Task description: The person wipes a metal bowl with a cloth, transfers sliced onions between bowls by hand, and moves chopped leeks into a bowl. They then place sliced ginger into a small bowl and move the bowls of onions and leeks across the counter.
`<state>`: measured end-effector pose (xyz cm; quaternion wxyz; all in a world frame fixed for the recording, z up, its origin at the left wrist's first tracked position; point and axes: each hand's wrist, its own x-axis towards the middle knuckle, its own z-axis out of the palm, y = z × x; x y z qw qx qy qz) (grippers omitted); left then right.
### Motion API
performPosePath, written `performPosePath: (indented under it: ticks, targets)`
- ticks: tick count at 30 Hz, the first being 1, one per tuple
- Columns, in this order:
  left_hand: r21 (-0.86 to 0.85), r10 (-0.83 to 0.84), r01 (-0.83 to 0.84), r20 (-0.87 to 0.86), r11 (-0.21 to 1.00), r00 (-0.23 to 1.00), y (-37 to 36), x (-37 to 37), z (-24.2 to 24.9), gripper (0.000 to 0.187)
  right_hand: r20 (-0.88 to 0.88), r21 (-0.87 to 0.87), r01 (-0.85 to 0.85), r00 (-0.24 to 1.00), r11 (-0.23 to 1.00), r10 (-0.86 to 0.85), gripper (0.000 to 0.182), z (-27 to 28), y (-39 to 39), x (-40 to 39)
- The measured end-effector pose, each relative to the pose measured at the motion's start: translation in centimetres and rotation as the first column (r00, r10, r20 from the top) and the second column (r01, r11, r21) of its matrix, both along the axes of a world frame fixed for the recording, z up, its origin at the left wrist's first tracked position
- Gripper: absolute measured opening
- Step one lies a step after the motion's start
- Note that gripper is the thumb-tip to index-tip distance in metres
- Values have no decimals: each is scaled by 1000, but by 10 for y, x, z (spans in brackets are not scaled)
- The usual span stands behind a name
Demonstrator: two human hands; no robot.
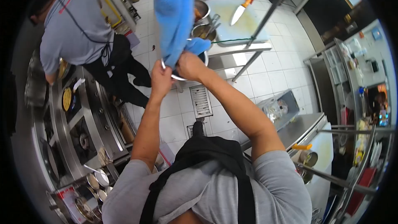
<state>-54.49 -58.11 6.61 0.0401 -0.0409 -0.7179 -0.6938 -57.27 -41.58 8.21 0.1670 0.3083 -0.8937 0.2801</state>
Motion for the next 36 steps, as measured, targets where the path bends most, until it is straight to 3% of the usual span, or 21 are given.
performPosePath:
  ticks: [1, 3, 5, 6, 7, 9, 10, 13, 14, 15, 16, 18, 20, 23, 26, 29, 31, 32, 34, 35, 36]
  targets:
    - [-56, -2, 2, 1, 998, 1000, -8, -1, -1, 10, 261, 74, -92, 963, 993, 70, 18, 18, 5, 14]
    - [-328, -30, 5, -73, 945, 997, -26, 4, -12, 19, 372, 218, -161, 925, 963, 71, 14, 35, 26, 23]
    - [-78, -108, 123, 175, 989, 979, -15, 20, 10, 24, 65, 140, 265, 959, 954, -276, 13, 18, 22, 29]
    - [-91, -141, 161, 200, 983, 970, -15, 21, 14, 25, 91, -44, 338, 939, 940, -333, 17, -20, 1, 19]
    - [-141, -131, 158, 186, 977, 974, -18, 22, 22, 26, 206, 103, 264, 938, 959, -280, 19, 5, -3, 38]
    - [-222, -19, 57, 170, 973, 985, -20, 26, 21, 27, 356, 1, 30, 934, 1000, -28, 26, -11, -1, 38]
    - [-102, 29, -18, 105, 995, 994, -26, 29, -7, 29, 307, -6, -97, 947, 995, 94, 30, -19, 9, 47]
    - [-502, 346, -239, 131, 831, 929, -79, 42, -107, 33, 225, -222, 281, 946, 934, -232, 37, 4, 44, 185]
    - [-608, 313, -160, 154, 778, 937, -119, 32, -189, 32, 244, -278, 326, 934, 904, -262, 40, 8, 63, 234]
    - [-489, 117, 84, 367, 868, 923, -103, 67, -190, 24, 375, -326, 404, 885, 855, -276, 44, 4, 82, 286]
    - [-355, 34, 101, 353, 929, 935, -68, 126, -181, 18, 501, -364, 487, 821, 794, -273, 49, -9, 97, 342]
    - [-366, -369, 526, 419, 767, 830, -17, 208, -167, 16, 584, -365, 651, 717, 666, -381, 53, -42, 122, 457]
    - [-20, -472, 579, 556, 815, 684, 74, 322, -91, 6, 655, -495, 775, 630, 393, -417, 46, -53, 133, 568]
    - [70, -723, 805, 492, 588, 485, 150, 417, -58, 10, 784, -516, 856, 491, 42, -379, 34, -79, 149, 713]
    - [62, -795, 911, 514, 408, 321, 205, 487, -38, 14, 809, -412, 883, 241, -225, -536, 25, -116, 163, 816]
    - [81, -834, 956, 513, 281, 202, 239, 539, -23, 9, 837, -397, 833, 157, -385, -524, 21, -101, 181, 895]
    - [99, -833, 968, 535, 231, 144, 256, 564, -8, 9, 790, -507, 594, 31, -625, -612, 20, -137, 199, 963]
    - [110, -832, 971, 541, 210, 119, 264, 574, -2, 10, 835, -509, 374, -7, -776, -551, 25, -111, 209, 998]
    - [118, -838, 978, 539, 171, 82, 283, 591, 4, 8, 798, -552, 76, -239, -830, -553, 47, -150, 243, 1090]
    - [82, -842, 986, 534, 143, 77, 295, 598, -2, 8, 824, -481, -90, -386, -872, -415, 62, -140, 256, 1115]
    - [48, -847, 993, 527, 110, 68, 308, 604, -12, 8, 822, -488, -138, -404, -862, -401, 81, -137, 266, 1139]
